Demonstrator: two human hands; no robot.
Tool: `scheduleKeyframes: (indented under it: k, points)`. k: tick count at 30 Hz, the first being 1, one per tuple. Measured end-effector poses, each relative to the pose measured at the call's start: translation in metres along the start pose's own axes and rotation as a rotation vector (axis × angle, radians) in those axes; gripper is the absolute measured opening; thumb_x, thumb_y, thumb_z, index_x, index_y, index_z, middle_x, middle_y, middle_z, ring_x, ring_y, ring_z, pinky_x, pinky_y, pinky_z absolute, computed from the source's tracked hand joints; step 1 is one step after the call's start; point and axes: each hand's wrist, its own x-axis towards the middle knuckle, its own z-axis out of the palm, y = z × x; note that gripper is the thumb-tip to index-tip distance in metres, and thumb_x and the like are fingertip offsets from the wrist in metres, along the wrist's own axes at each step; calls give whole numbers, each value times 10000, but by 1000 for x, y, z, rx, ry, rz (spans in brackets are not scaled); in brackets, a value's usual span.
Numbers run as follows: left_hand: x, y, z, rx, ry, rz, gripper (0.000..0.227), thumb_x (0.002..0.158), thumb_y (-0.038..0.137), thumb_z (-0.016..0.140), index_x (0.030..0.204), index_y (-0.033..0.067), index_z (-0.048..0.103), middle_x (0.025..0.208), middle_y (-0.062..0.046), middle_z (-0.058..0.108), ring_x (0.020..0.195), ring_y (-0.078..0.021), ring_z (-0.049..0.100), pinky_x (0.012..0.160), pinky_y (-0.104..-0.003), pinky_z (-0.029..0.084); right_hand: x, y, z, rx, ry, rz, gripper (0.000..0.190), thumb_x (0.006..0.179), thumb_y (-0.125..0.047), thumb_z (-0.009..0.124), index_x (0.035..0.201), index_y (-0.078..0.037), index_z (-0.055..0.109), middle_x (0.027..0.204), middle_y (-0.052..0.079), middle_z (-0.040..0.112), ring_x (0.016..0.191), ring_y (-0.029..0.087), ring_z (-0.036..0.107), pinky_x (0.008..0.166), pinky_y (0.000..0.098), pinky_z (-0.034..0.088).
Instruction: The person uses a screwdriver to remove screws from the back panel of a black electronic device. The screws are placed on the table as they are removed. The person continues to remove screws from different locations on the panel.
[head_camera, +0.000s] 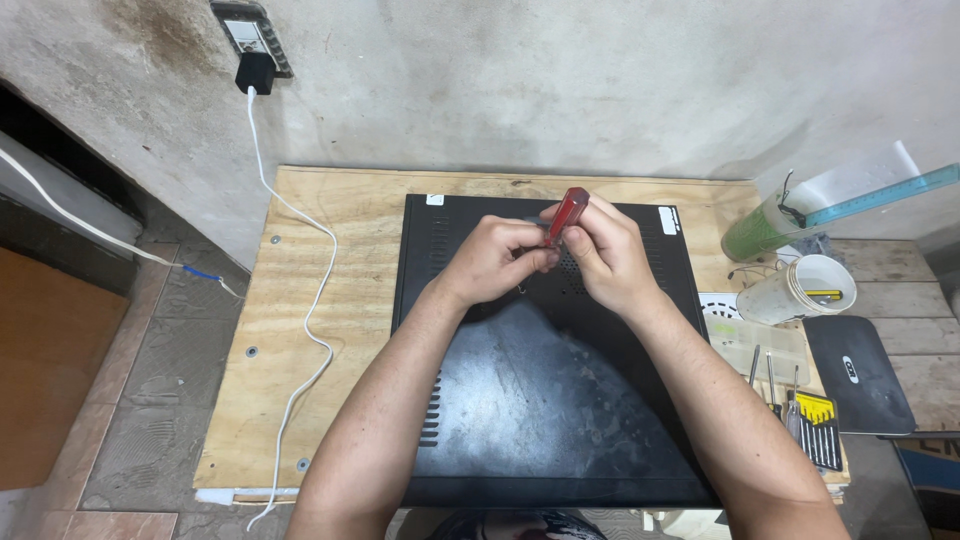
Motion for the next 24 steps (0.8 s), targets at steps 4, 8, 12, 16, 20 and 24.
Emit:
scheduleKeyframes:
  k: [4, 8, 12, 16, 20, 24]
  points:
    - [0, 9, -5, -8, -42, -25, 171, 1120, 170, 917, 951, 150, 910, 813, -70, 887, 770, -246, 864, 677, -370, 681, -10, 11, -8, -12, 141, 59, 754, 1209, -690, 796, 1516, -4, 847, 894, 114, 649, 773, 220, 670, 727, 420, 621]
    - [-2, 2, 1, 31, -77, -41, 177, 1088, 154, 947, 919, 133, 901, 794, -91, 858, 772, -291, 850, 705, -388, 672, -6, -9, -15, -128, 218, 47, 596, 1193, -562, 952, 1372, -1, 854, 756, 64, 618, 645, 203, 634, 645, 359, 567]
    - [-3, -9, 4, 82, -76, -56, 218, 1082, 160, 958, 877, 140, 886, 763, -89, 841, 735, -284, 821, 694, -379, 656, -10, -21, -17, -545, 191, 4, 337, 1235, -416, 997, 1185, -118, 847, 702, 4, 654, 648, 276, 703, 657, 389, 607]
    - [-5, -14, 4, 118, -98, -59, 255, 1076, 168, 958, 846, 150, 848, 747, -90, 807, 732, -280, 798, 692, -404, 649, -4, -49, -15, -676, 125, 32, 479, 1212, -482, 1008, 1174, -51, 801, 743, 51, 696, 703, 318, 773, 683, 438, 645]
    - [-3, -9, 2, 112, -87, -84, 292, 1075, 172, 966, 819, 151, 828, 705, -67, 781, 687, -248, 753, 683, -368, 618, 1, -38, -15, -647, 72, 85, 372, 1237, -416, 981, 1194, -86, 816, 768, 32, 740, 735, 306, 814, 719, 407, 659]
    - [-5, -15, 3, 111, -73, -101, 298, 1070, 190, 979, 813, 165, 829, 687, -52, 764, 668, -213, 724, 672, -348, 596, 11, -42, -22, -492, -18, 83, 271, 1279, -390, 880, 1258, -132, 801, 901, 65, 786, 854, 352, 850, 790, 458, 672]
